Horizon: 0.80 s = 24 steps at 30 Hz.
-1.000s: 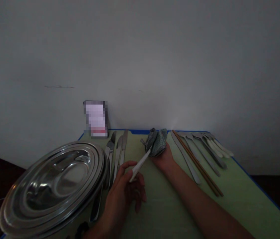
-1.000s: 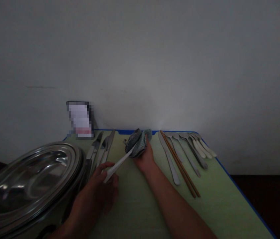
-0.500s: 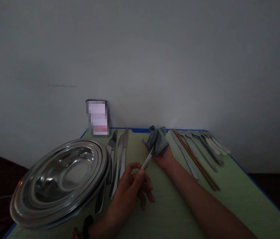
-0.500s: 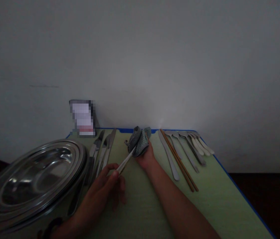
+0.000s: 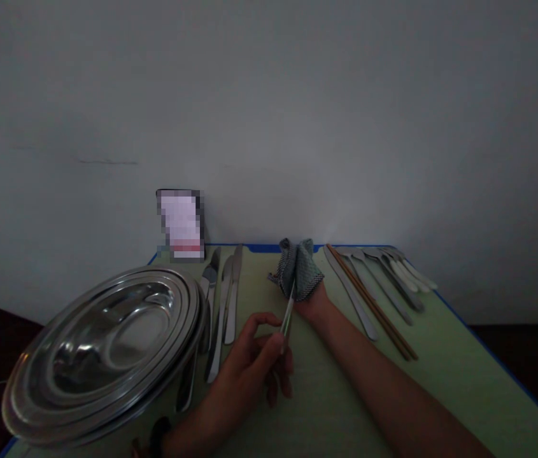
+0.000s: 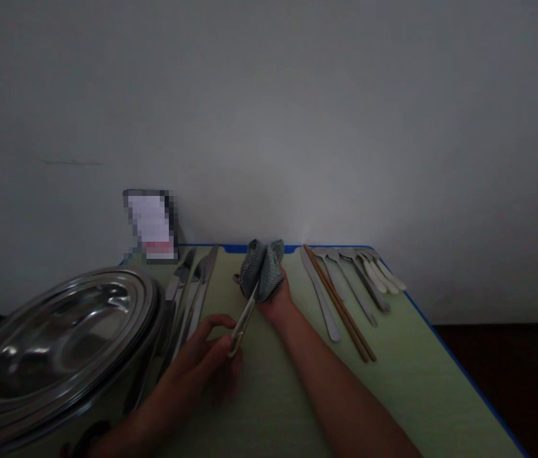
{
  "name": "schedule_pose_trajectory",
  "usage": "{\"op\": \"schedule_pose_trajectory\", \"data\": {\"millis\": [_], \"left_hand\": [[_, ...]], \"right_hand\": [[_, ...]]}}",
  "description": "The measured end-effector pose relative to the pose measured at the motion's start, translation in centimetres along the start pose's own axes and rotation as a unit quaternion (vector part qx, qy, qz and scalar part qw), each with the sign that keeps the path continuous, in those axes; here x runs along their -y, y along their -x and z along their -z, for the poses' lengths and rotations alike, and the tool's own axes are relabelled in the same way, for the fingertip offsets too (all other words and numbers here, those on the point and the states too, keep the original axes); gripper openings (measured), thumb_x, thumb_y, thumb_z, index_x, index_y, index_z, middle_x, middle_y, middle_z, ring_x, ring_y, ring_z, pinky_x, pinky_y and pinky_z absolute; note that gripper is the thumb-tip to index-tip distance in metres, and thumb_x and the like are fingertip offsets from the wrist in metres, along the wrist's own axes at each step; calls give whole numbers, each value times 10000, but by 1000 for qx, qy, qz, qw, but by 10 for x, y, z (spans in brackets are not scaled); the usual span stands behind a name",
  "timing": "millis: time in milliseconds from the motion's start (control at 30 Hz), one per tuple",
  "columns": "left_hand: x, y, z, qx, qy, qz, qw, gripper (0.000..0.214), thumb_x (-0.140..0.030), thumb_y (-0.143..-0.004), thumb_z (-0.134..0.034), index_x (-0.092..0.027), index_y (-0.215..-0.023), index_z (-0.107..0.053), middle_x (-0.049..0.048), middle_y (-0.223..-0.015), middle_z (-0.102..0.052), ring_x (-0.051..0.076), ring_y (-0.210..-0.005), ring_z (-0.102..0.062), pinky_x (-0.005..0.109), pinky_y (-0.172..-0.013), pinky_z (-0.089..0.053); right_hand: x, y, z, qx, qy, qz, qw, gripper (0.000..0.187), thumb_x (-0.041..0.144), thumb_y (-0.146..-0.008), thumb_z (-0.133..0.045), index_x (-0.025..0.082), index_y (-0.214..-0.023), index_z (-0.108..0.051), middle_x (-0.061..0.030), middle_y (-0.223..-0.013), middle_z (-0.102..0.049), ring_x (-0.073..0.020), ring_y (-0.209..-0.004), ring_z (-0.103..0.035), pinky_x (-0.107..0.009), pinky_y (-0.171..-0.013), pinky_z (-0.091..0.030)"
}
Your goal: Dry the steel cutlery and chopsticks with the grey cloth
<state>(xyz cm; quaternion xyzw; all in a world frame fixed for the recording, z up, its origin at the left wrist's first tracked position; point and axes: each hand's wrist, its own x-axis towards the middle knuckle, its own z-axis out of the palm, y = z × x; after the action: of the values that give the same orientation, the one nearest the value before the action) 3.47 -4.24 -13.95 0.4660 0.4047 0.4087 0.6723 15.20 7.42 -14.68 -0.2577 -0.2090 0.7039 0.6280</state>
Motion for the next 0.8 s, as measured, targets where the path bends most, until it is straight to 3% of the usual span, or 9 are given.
{"op": "schedule_pose_trajectory", "data": {"millis": [200,333,433,667,800], "left_hand": [[4,-2,2,6,-2,-1,1000,324,-471,-782,-568,-222,-840,-370,-114,-467,-460,61,-340,-429,138,-317,-343],[2,-2,1,4,-14,19,1000,295,-432,-774,-583,-211,-815,-391,-89,-497,-503,69,-363,-456,158,-337,-378],[-2,-2,0,6,-16,26,1000,260,-396,-775,-582,-201,-815,-415,-82,-517,-503,66,-376,-464,163,-358,-382],[-4,-1,0,-15,-27,24,999,210,-370,-784,-547,-198,-825,-435,-75,-543,-491,76,-407,-471,165,-353,-367],[-6,0,-2,-10,-40,23,999,204,-366,-786,-537,-193,-826,-437,-74,-574,-483,65,-410,-458,159,-351,-364]], "right_hand": [[5,1,-2,10,-48,-63,997,340,420,-901,-324,246,-972,-607,35,-789,-691,-121,-607,-607,-340,-727,-517],[3,-2,4,30,-57,-95,993,412,417,-897,-317,192,-706,-605,20,-550,-616,-118,-453,-542,-288,-595,-517],[0,-5,7,53,-57,-103,992,440,411,-890,-330,178,-600,-566,10,-483,-565,-115,-438,-525,-266,-564,-504],[-4,-9,10,45,-82,-65,993,363,376,-878,-380,195,-617,-557,33,-484,-554,-102,-426,-505,-261,-565,-501],[-6,-9,13,48,-44,-83,994,378,368,-885,-388,167,-642,-596,16,-519,-586,-102,-461,-539,-265,-613,-516]]}}
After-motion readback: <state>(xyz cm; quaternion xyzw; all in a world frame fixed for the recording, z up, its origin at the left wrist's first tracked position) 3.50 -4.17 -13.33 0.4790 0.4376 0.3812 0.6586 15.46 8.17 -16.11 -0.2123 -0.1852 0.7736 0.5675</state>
